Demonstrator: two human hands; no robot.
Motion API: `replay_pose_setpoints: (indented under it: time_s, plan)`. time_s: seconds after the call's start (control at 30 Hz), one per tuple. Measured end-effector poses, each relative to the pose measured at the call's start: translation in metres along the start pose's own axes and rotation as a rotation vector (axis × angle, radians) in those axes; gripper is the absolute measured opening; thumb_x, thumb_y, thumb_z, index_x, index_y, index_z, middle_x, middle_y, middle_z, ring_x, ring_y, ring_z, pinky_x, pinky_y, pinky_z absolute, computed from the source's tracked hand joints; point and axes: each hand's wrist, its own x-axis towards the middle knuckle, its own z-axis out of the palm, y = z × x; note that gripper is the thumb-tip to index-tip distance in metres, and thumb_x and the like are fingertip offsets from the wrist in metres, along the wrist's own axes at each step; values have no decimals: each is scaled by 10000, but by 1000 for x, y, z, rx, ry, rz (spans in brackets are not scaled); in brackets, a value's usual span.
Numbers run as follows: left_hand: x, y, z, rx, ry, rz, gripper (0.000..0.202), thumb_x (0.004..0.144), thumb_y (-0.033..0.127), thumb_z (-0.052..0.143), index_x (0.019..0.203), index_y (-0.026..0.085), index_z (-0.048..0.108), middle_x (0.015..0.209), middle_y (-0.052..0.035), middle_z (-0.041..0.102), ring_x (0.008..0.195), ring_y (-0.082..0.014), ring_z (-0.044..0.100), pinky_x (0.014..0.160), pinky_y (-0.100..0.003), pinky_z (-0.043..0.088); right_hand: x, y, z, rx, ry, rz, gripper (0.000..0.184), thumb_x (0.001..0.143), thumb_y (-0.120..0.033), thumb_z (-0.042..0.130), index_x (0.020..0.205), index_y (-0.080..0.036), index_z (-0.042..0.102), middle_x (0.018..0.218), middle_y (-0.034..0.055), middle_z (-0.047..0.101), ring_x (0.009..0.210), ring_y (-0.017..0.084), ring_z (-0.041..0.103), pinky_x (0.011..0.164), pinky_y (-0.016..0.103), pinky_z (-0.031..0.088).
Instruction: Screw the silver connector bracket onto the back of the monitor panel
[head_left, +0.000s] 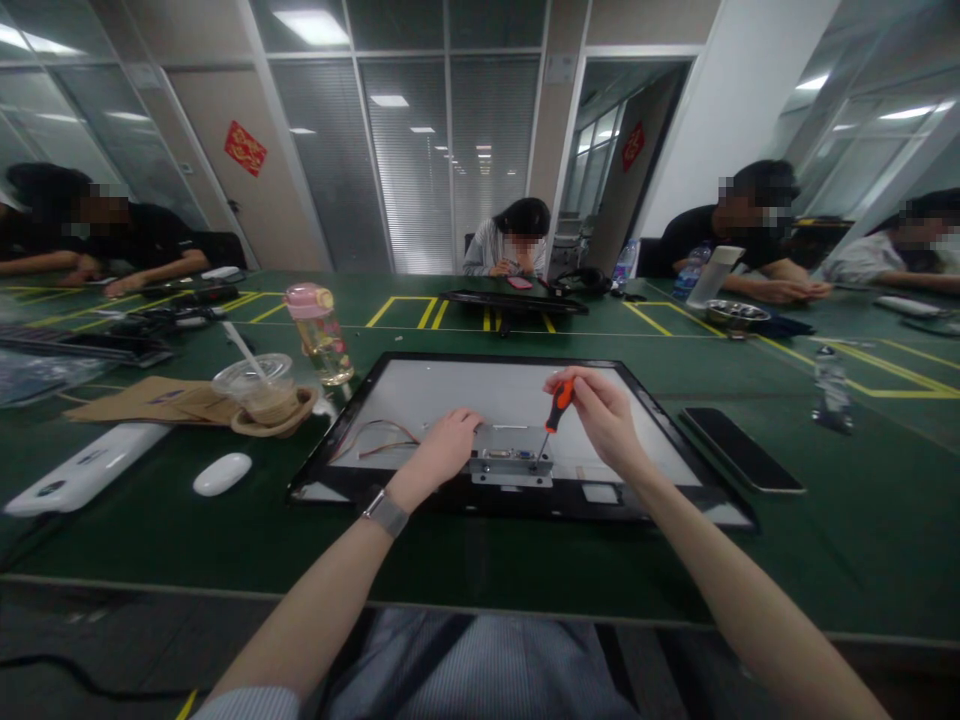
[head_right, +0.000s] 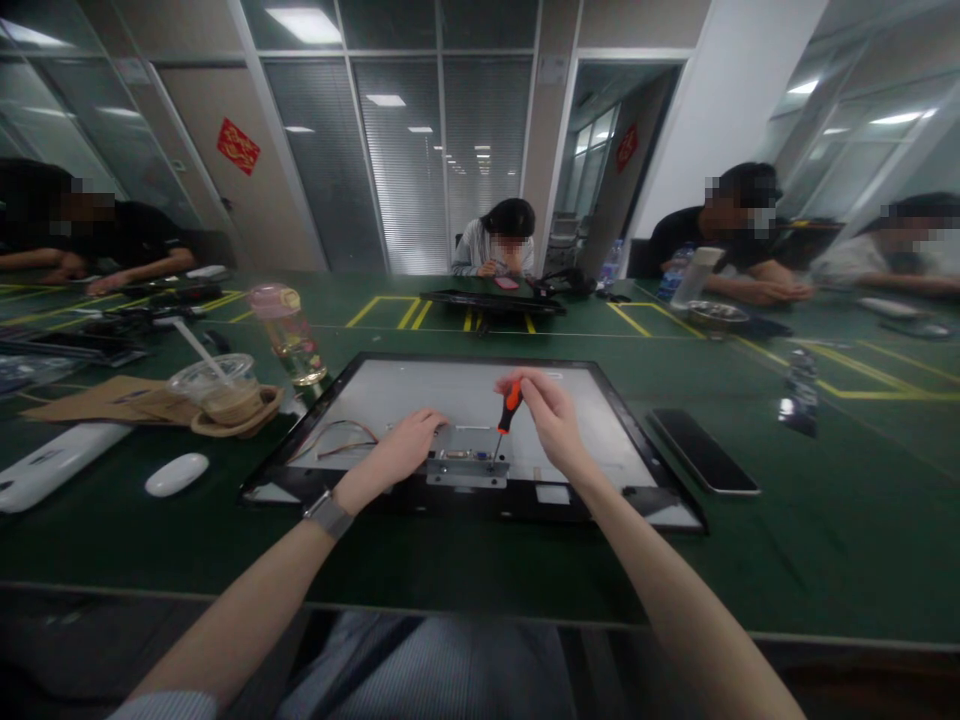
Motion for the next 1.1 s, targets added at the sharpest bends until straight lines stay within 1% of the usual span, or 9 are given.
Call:
replay_pose_setpoints:
  time_s: [0.17, 0.3, 0.37, 0.47, 0.63, 0.73, 0.8, 0.97, 1.1]
  plan:
    - [0, -2, 1, -14, 6, -1, 427, 956, 17, 348, 1286, 122, 598, 1324, -151, 615, 1200, -224, 592, 1066, -360, 450, -2, -6, 4, 2, 2, -16, 97, 878, -368, 708, 874, -280, 748, 913, 23, 665, 879, 204, 636, 815, 380, 534]
    - [-1, -2, 0, -15, 0, 7, 421, 972, 22, 334, 1288, 112, 597, 1327, -150, 613, 1211, -224, 584, 1080, -346, 439, -4, -9, 5, -19, -17, 14, 120, 887, -373, 705, 922, -271, 757, 879, 19, 675, 803, 186, 636, 761, 365, 538]
    - [-1, -1, -1, -16, -3, 5, 425, 973, 16, 326, 1287, 110, 597, 1334, -147, 610, 1233, -221, 571, 1094, -340, 428, -5, -9, 6, -37, -31, 13, 153, 908, -382, 686, 982, -268, 756, 885, 24, 702, 820, 189, 657, 785, 370, 544]
    - [-1, 0, -3, -4, -18, 6, 431, 967, 7, 325, 1287, 108, 596, 1339, -145, 610, 1241, -219, 567, 1106, -334, 416, -5, -11, 7, -28, -36, 19, 208, 932, -407, 653, 1053, -263, 743, 934, 39, 739, 904, 206, 691, 866, 398, 552]
    - [0, -2, -2, 8, -18, 17, 426, 979, 22, 313, 1286, 109, 595, 1329, -145, 618, 1239, -211, 569, 1111, -330, 410, -3, -10, 7, 61, -44, 26, 186, 953, -398, 622, 1003, -262, 738, 957, 33, 748, 909, 198, 696, 908, 406, 544]
    - [1, -5, 1, 16, -12, 19, 429, 978, 23, 309, 1289, 115, 590, 1333, -143, 615, 1240, -211, 571, 1098, -329, 419, -2, -6, 5, 47, -51, 6, 174, 953, -380, 626, 994, -270, 755, 999, 34, 730, 966, 206, 677, 928, 398, 519]
    - [1, -6, 3, 28, -6, 28, 437, 973, 18, 308, 1293, 122, 587, 1337, -136, 614, 1243, -215, 568, 1094, -333, 423, -2, -3, 3, 13, -36, -14, 159, 946, -370, 640, 986, -280, 765, 1016, 30, 710, 972, 204, 661, 921, 388, 509]
    - [2, -7, 6, 57, -8, 59, 448, 946, -7, 328, 1303, 92, 579, 1337, -148, 614, 1247, -236, 559, 1102, -348, 420, -1, 0, 1, -38, -20, -51, 136, 927, -351, 669, 984, -290, 776, 979, 23, 687, 929, 190, 634, 870, 368, 495]
    - [2, -6, 6, 44, 4, 50, 438, 952, -5, 329, 1295, 97, 582, 1328, -145, 616, 1231, -230, 566, 1095, -343, 423, 0, -2, 1, 20, -29, -13, 95, 869, -303, 736, 957, -303, 773, 958, 9, 661, 883, 175, 620, 813, 347, 499]
